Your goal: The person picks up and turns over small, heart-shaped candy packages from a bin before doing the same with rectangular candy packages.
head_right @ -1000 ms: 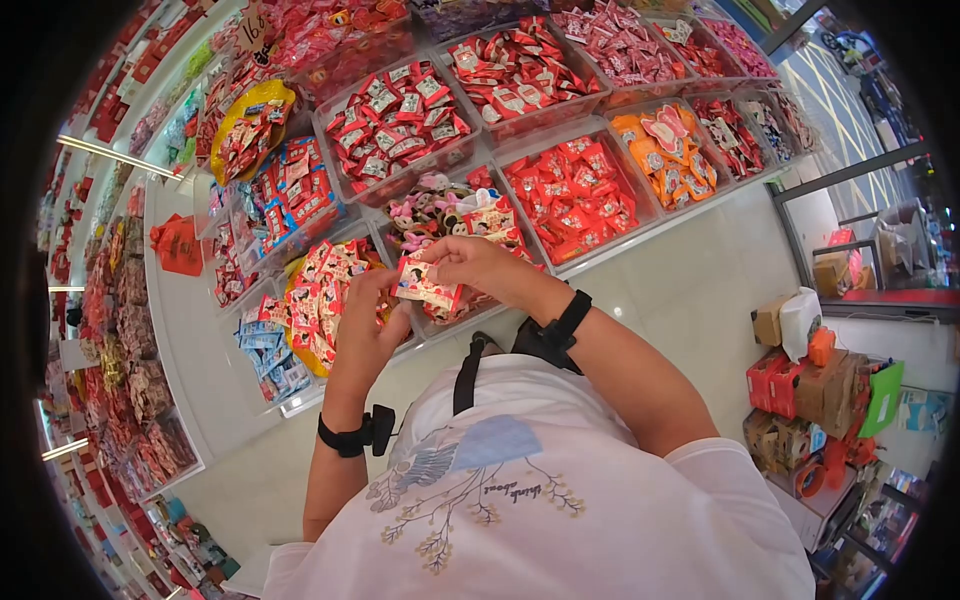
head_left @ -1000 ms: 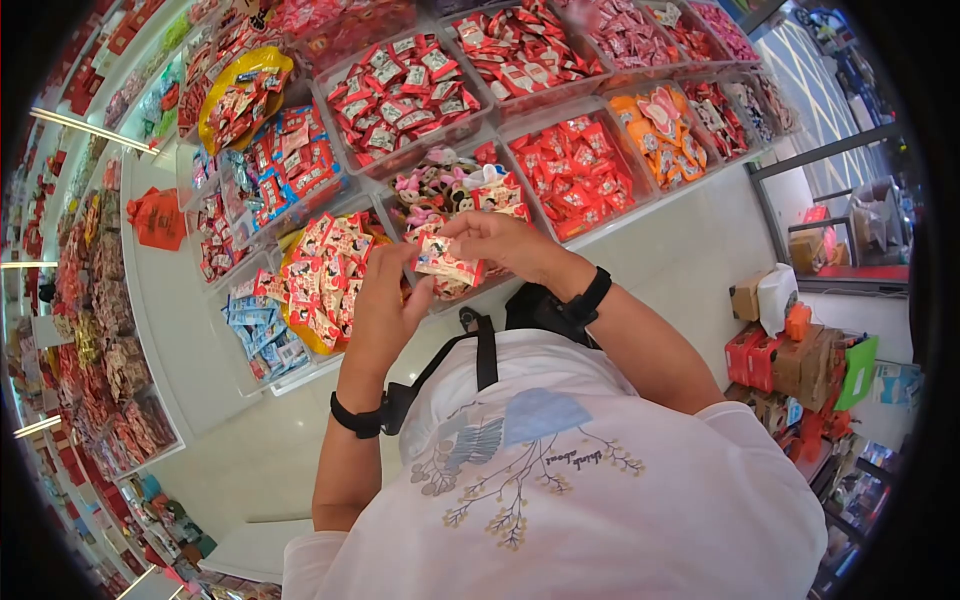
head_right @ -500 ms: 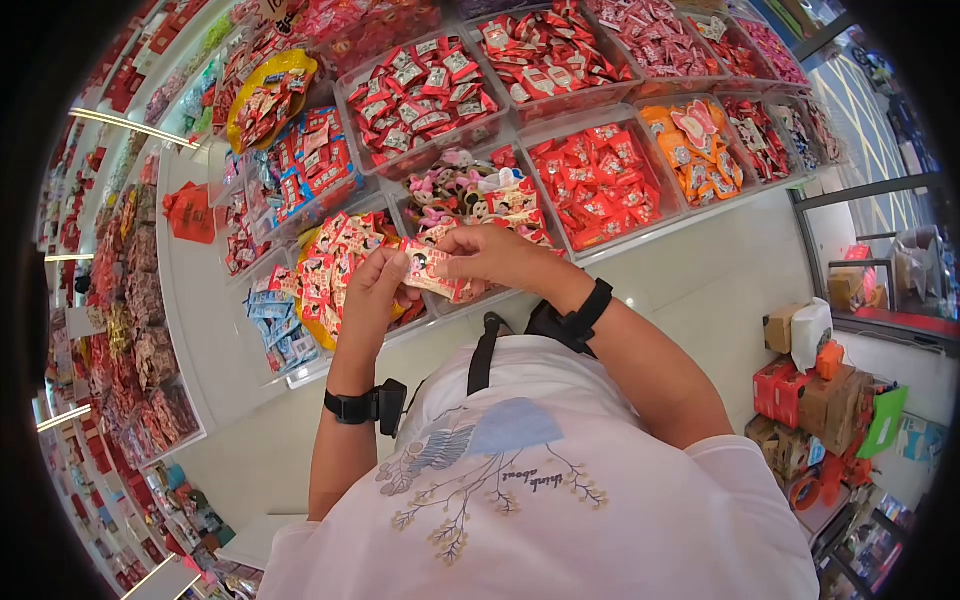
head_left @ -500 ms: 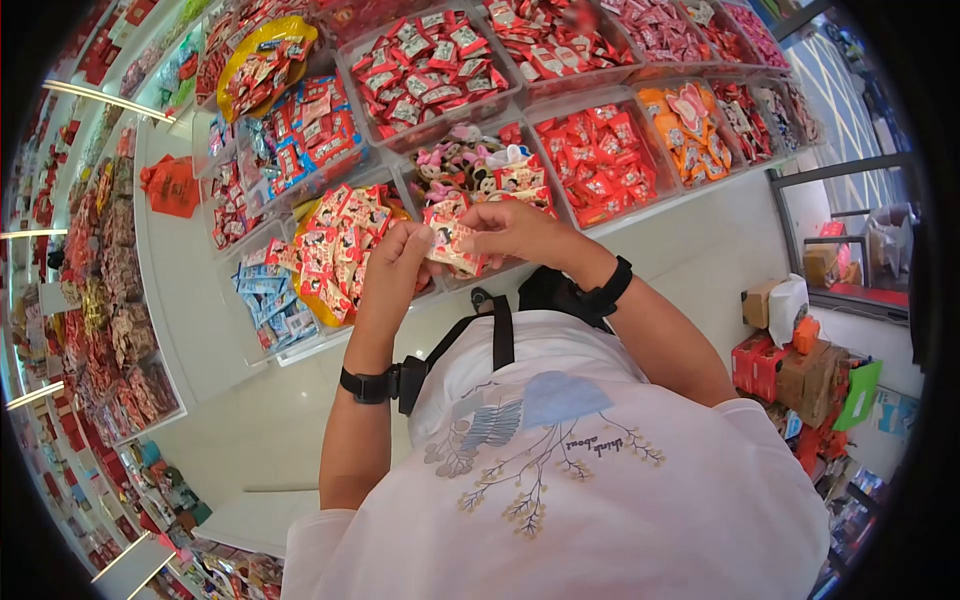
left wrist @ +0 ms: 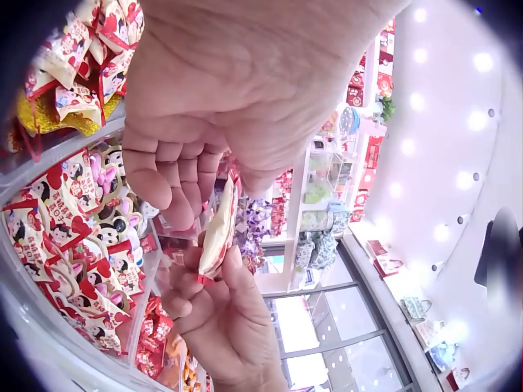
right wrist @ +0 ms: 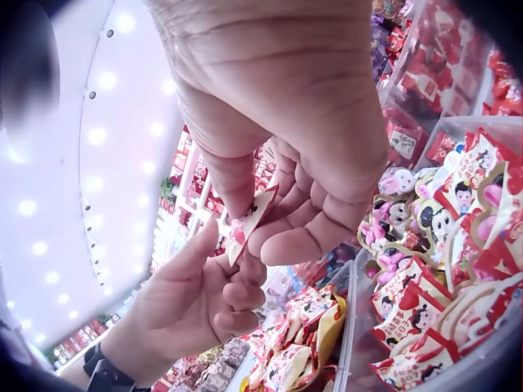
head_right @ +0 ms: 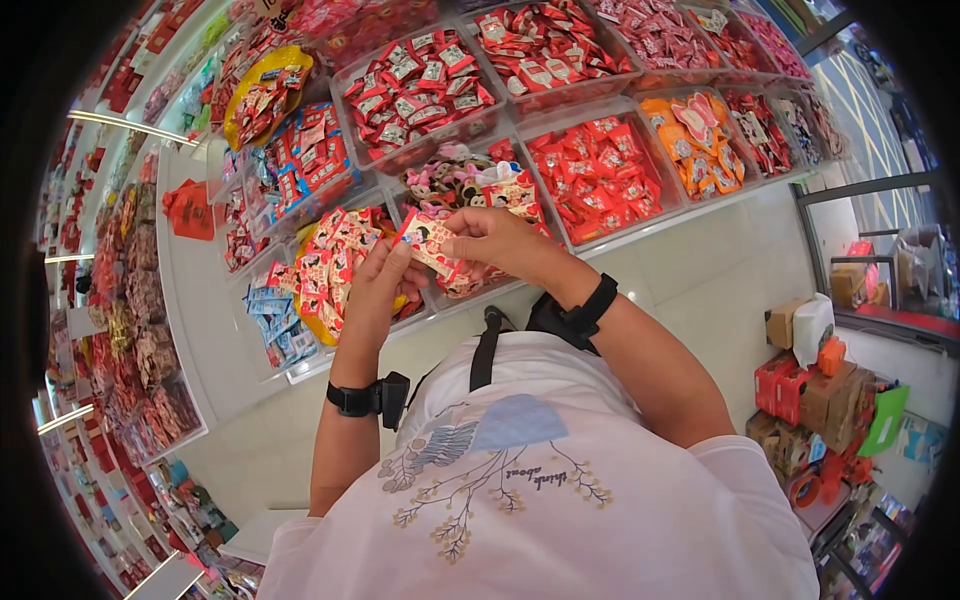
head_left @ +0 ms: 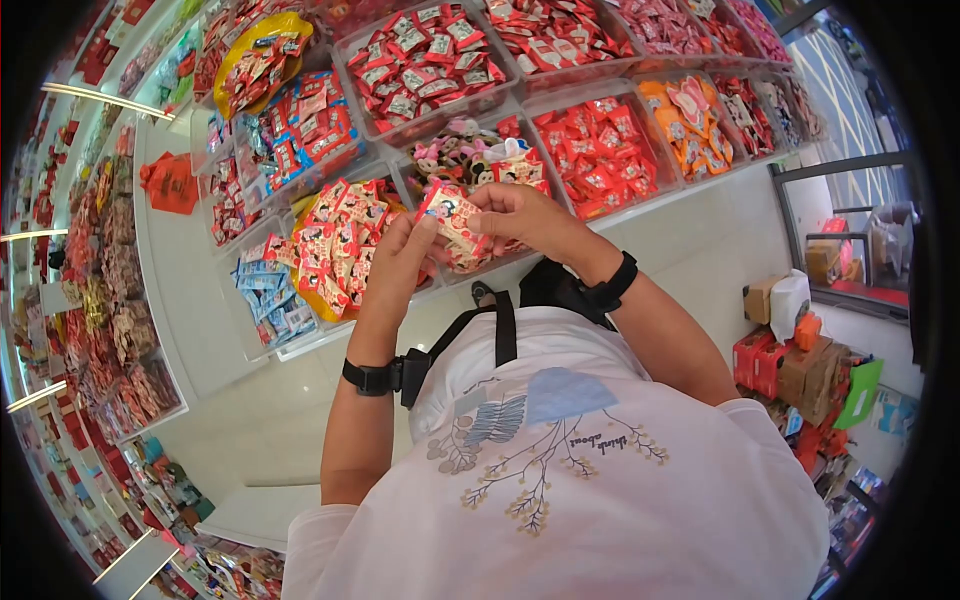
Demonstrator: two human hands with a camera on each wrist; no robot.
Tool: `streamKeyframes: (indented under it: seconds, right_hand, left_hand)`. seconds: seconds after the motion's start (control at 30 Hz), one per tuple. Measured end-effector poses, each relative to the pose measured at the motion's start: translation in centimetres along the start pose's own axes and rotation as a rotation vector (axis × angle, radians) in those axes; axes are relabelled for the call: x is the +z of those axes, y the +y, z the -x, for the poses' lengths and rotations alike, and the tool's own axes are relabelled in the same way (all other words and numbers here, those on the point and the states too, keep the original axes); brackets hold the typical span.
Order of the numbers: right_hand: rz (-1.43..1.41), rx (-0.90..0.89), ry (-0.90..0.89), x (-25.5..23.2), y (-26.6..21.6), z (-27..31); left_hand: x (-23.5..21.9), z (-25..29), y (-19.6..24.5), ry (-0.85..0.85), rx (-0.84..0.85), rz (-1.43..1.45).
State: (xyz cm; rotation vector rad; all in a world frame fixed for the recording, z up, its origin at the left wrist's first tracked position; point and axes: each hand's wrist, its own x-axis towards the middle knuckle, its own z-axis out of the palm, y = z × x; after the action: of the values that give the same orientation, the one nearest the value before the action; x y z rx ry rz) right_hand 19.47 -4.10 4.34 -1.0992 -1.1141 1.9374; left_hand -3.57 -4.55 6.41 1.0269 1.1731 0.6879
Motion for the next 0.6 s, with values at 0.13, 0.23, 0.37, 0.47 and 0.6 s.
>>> streamKeyframes:
  seconds: [0.13,0.23,0.37,0.47,0.6]
  right_hand:
    - [-0.020,-0.006,-0.005,-0.2,0.4,0.0]
    - [0.012,0.005,-0.010,-0.3,0.8,0.0]
    - [0.048,0.017,0.042,-0.5,0.8,0.3]
    - [0.071,0.021,0.185,-1.9,1.0,0.5]
    - [0.244,-0.110,0.471,-6.1,4.9,-0.9]
  left_hand:
    - [0.4,-0.1,0.4,-0.029,-0.001,-0.092]
    - [1.1,-0.1,0.1,-0.037,-0.004,-0.097]
    - [0.6,-0.5,-0.5,-0.006,0.008,-0.069]
    - [-0.1,-0.7,-0.7,0.051,0.013,-0.044]
    - [-1.1,-1.0,-0.9,0.100,0.006,0.039]
